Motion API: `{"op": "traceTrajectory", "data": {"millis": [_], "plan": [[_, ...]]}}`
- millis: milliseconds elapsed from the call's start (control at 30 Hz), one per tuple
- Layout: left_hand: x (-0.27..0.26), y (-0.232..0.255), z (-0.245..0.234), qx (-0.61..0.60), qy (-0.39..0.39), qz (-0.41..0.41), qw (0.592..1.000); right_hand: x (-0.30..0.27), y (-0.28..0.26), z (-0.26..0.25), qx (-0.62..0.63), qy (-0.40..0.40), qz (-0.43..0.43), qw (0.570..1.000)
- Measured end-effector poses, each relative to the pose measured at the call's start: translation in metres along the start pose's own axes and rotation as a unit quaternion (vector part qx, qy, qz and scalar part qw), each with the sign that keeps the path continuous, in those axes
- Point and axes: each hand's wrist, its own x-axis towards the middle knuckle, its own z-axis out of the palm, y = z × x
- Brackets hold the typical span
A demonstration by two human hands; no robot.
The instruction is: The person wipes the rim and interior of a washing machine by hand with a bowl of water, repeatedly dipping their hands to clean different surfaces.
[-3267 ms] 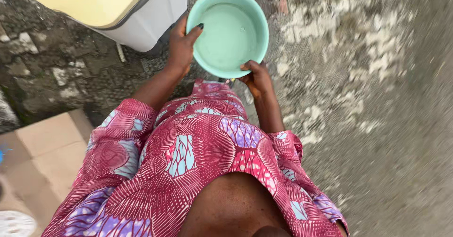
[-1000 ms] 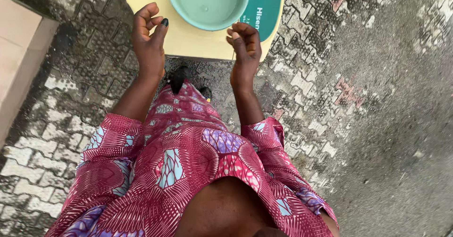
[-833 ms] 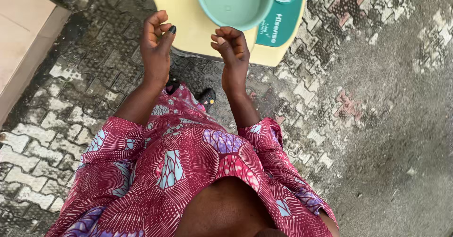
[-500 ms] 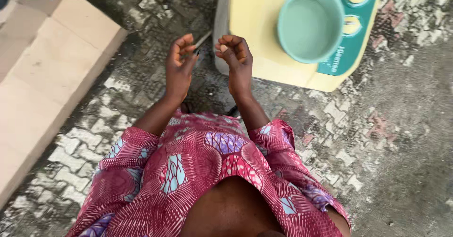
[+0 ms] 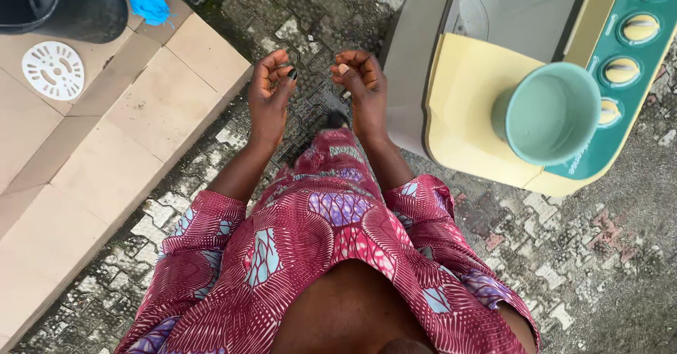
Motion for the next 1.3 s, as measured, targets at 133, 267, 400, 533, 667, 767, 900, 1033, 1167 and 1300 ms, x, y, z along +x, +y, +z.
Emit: {"op": "traceTrajectory", "data": {"millis": [133,267,400,533,667,767,900,1033,1167,1300], "plan": [[0.054,0.006,-0.006,-0.001,-0.017,0.005,1.000,0.049,-0.012,0.015,0.003,0.016,0.009,1.000],[0.129,0.008,0.002,0.014,-0.017,-0.027,0.999,0.125,-0.017,0.013,0.007,0.015,-0.023,1.000],[0.226,0.018,0.042,0.004,-0.088,-0.003,0.996,0.201,-0.033,-0.014,0.029,0.050,-0.061,0.996],[0.300,0.030,0.094,0.046,-0.161,0.010,0.986,0.263,-0.059,-0.031,0.032,0.079,-0.055,0.995],[0.351,0.034,0.138,0.009,-0.231,-0.014,0.973,0.290,-0.085,-0.048,0.012,0.118,-0.081,0.990],[0.383,0.031,0.177,0.027,-0.299,-0.037,0.953,0.295,-0.101,-0.061,0.023,0.183,-0.093,0.978],[0.425,0.020,0.236,-0.028,-0.403,-0.059,0.913,0.298,-0.112,-0.078,0.031,0.313,-0.089,0.945],[0.447,0.019,0.264,0.028,-0.517,-0.046,0.854,0.305,-0.120,-0.084,0.027,0.393,-0.148,0.907],[0.481,0.022,0.303,0.035,-0.619,-0.066,0.782,0.321,-0.128,-0.090,0.080,0.477,-0.166,0.859],[0.480,0.010,0.334,0.001,-0.679,-0.115,0.725,0.314,-0.119,-0.092,0.119,0.543,-0.194,0.808]]}}
